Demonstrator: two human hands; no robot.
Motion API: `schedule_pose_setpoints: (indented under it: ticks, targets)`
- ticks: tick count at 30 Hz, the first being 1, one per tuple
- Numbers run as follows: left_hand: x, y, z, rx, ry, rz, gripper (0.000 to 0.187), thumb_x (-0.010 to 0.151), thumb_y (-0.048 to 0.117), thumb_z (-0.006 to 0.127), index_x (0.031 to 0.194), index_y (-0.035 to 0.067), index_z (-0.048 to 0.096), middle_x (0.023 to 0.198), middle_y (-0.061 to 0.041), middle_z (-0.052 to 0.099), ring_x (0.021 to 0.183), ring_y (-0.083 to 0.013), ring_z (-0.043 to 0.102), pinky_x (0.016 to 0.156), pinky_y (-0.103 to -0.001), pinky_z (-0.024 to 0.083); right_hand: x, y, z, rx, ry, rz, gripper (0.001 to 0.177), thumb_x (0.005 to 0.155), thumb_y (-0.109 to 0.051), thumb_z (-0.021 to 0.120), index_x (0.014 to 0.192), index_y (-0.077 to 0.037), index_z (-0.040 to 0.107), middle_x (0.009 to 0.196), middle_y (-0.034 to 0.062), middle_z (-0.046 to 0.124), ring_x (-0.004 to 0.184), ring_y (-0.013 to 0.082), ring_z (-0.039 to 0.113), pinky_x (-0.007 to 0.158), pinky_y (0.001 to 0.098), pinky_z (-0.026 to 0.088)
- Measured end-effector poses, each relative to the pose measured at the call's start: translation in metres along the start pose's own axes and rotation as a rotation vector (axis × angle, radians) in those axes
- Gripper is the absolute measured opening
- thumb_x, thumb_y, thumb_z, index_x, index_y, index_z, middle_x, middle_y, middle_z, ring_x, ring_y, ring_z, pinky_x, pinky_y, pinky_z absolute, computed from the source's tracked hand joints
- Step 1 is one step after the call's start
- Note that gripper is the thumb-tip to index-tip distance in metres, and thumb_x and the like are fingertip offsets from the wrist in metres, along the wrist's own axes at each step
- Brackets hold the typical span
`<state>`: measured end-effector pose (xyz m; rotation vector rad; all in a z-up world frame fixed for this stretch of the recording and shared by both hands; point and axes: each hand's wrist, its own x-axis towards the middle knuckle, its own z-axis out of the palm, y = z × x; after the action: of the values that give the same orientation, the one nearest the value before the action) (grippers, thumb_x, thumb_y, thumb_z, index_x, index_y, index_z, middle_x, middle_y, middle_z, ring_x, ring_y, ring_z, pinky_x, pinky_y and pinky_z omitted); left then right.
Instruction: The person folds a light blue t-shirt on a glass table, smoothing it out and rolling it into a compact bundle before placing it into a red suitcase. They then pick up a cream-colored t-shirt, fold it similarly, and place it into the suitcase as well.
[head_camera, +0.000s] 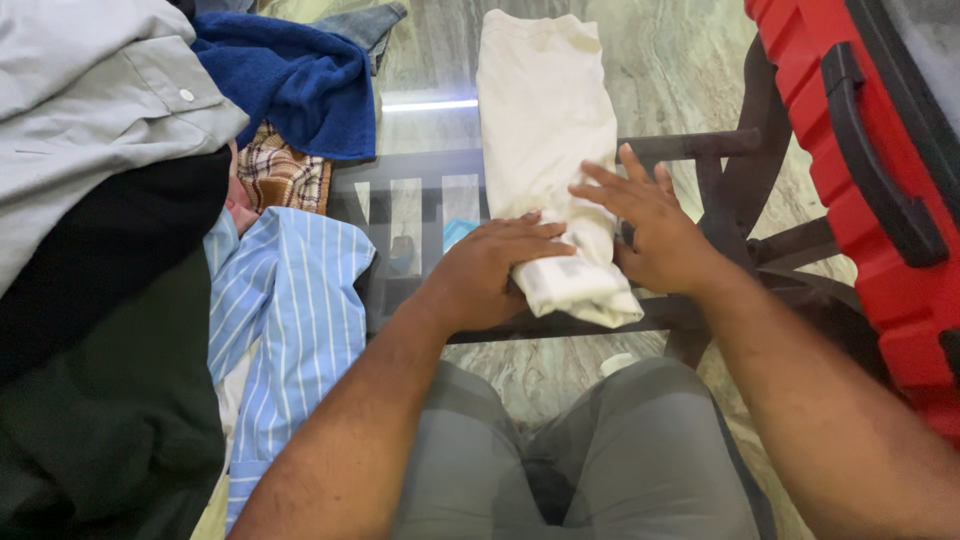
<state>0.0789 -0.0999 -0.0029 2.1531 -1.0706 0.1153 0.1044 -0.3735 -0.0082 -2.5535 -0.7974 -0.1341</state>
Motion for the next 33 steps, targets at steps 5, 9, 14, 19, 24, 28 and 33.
schedule_pose_setpoints:
  ticks: [5, 9, 14, 19, 24, 28, 33]
  targets:
    - [-0.002, -0.004, 0.0, -0.187, 0.171, -0.099, 0.037, 0.085, 0.026, 0.074, 0.121, 0.016, 0.07, 0.101, -0.012, 0.075, 0.098, -0.034, 0.072, 0.086, -0.043, 0.055, -0.001, -0.003, -0.005, 0.199, -0.146, -0.167, 0.081, 0.07, -0.018, 0.088, 0.143, -0.017, 0.055, 0.158, 0.007, 0.049, 0.16, 0.0335, 0.015, 0.126, 0.0599, 0.001]
    - [-0.001, -0.004, 0.0, -0.201, 0.256, -0.269, 0.029, 0.102, 0.04, 0.062, 0.105, 0.013, 0.071, 0.077, -0.012, 0.073, 0.073, -0.0335, 0.073, 0.066, -0.042, 0.055, -0.006, -0.012, -0.003, 0.331, -0.057, -0.205, 0.098, 0.066, -0.017, 0.088, 0.152, -0.003, 0.044, 0.156, 0.0234, 0.04, 0.149, 0.0362, 0.032, 0.12, 0.0488, 0.024]
    - [0.001, 0.007, -0.007, -0.233, 0.285, -0.247, 0.036, 0.099, 0.042, 0.065, 0.111, 0.008, 0.07, 0.077, -0.012, 0.072, 0.072, -0.0273, 0.074, 0.067, -0.038, 0.056, -0.007, -0.033, 0.005, 0.468, -0.112, 0.355, 0.051, 0.084, -0.022, 0.086, 0.128, -0.003, 0.07, 0.115, 0.0159, 0.074, 0.104, 0.0275, 0.074, 0.094, 0.0372, 0.059]
    - [0.002, 0.01, -0.001, -0.521, 0.417, -0.096, 0.041, 0.101, 0.041, 0.069, 0.12, 0.004, 0.065, 0.095, -0.006, 0.073, 0.087, -0.0132, 0.068, 0.077, -0.031, 0.057, -0.007, -0.05, 0.005, 0.801, 0.133, -0.066, 0.085, 0.081, -0.013, 0.088, 0.149, -0.012, 0.037, 0.13, 0.0082, 0.061, 0.118, 0.016, 0.063, 0.098, 0.0289, 0.054]
    - [-0.003, -0.009, 0.011, -0.582, 0.102, -0.197, 0.052, 0.101, 0.053, 0.06, 0.111, 0.004, 0.07, 0.087, -0.003, 0.074, 0.081, -0.0099, 0.067, 0.074, -0.029, 0.056, -0.003, -0.062, 0.001, 0.576, 0.18, -0.341, 0.094, 0.074, -0.014, 0.094, 0.15, -0.009, 0.04, 0.145, 0.0128, 0.054, 0.126, 0.0206, 0.062, 0.103, 0.0327, 0.053]
    - [-0.002, -0.019, 0.017, -0.597, 0.098, -0.314, 0.059, 0.104, 0.058, 0.049, 0.103, 0.004, 0.074, 0.084, -0.002, 0.072, 0.078, -0.0086, 0.065, 0.072, -0.029, 0.055, -0.006, -0.059, 0.0, 0.48, 0.136, -0.075, 0.063, 0.074, -0.017, 0.093, 0.128, -0.009, 0.062, 0.113, 0.0084, 0.071, 0.098, 0.017, 0.069, 0.084, 0.0304, 0.056]
    - [0.005, -0.006, 0.015, -0.651, 0.268, -0.438, 0.047, 0.099, 0.045, 0.061, 0.125, 0.006, 0.064, 0.081, -0.002, 0.073, 0.072, -0.0088, 0.065, 0.065, -0.029, 0.052, -0.005, -0.053, 0.004, 0.429, 0.22, 0.121, 0.031, 0.091, -0.024, 0.079, 0.114, -0.007, 0.065, 0.087, 0.003, 0.072, 0.078, 0.0114, 0.068, 0.071, 0.0278, 0.053]
